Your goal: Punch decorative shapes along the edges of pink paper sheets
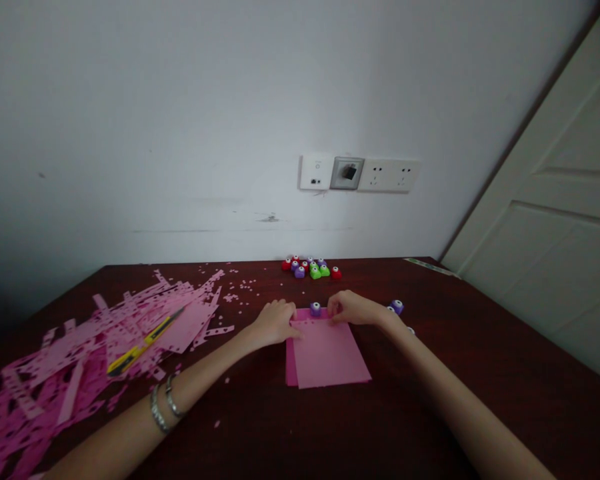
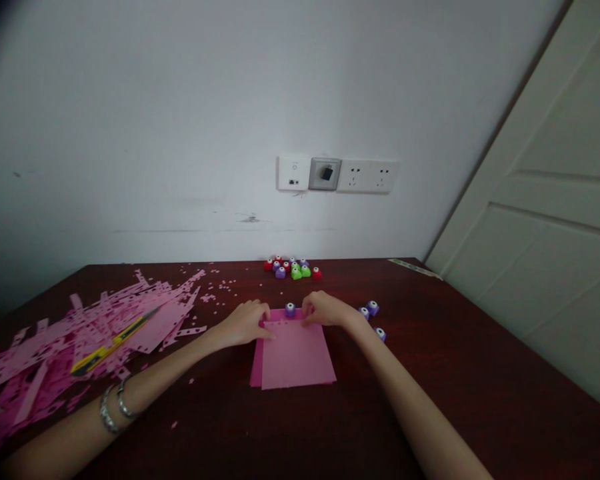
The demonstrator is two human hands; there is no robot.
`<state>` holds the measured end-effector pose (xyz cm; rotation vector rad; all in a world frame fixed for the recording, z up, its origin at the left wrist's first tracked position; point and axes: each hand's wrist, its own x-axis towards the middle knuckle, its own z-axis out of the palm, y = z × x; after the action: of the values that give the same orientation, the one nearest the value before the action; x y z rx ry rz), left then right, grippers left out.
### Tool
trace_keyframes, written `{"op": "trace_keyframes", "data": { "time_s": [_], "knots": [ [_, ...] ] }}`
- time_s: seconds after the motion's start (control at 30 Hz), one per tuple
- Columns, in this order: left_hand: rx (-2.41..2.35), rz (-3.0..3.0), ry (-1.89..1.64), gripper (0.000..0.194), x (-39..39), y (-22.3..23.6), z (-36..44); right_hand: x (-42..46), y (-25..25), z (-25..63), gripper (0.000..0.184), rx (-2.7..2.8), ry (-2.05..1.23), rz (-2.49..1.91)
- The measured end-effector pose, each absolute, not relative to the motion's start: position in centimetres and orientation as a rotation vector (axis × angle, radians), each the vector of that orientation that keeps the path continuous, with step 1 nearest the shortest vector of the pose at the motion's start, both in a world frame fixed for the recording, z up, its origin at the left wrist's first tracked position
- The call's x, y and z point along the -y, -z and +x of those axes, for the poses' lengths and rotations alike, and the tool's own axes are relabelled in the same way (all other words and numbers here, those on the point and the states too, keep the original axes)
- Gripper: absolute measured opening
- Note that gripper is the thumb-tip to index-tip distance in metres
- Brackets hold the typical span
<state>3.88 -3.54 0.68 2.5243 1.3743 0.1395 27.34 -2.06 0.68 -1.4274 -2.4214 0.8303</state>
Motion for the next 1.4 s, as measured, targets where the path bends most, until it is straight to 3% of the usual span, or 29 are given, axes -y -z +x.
{"op": "trace_keyframes", "data": {
  "time_s": [0.1, 0.27, 0.57, 1.4],
  "knots": [
    [-1.383, 2.484, -0.157, 0.033, 3.4, -0.7, 3.9, 2.1, -0.7, 27.3, 0.008, 2.427, -0.836, -1.424],
    [-1.350, 2.372, -0.261, 0.010, 2.8, -0.3, 3.8, 1.9, -0.8, 27.3, 0.010, 2.463, -0.815, -1.405],
    [-1.405, 2.324, -0.371, 0.015, 1.5, 0.3, 3.3, 1.8, -0.8, 27.6, 0.020, 2.471, -0.789, -1.439],
    [-1.408, 2.388, -0.544, 0.014, 0.8, 1.1, 3.3, 1.6, -0.5, 27.7, 0.017, 2.370, -0.707, -1.452]
  ]
}}
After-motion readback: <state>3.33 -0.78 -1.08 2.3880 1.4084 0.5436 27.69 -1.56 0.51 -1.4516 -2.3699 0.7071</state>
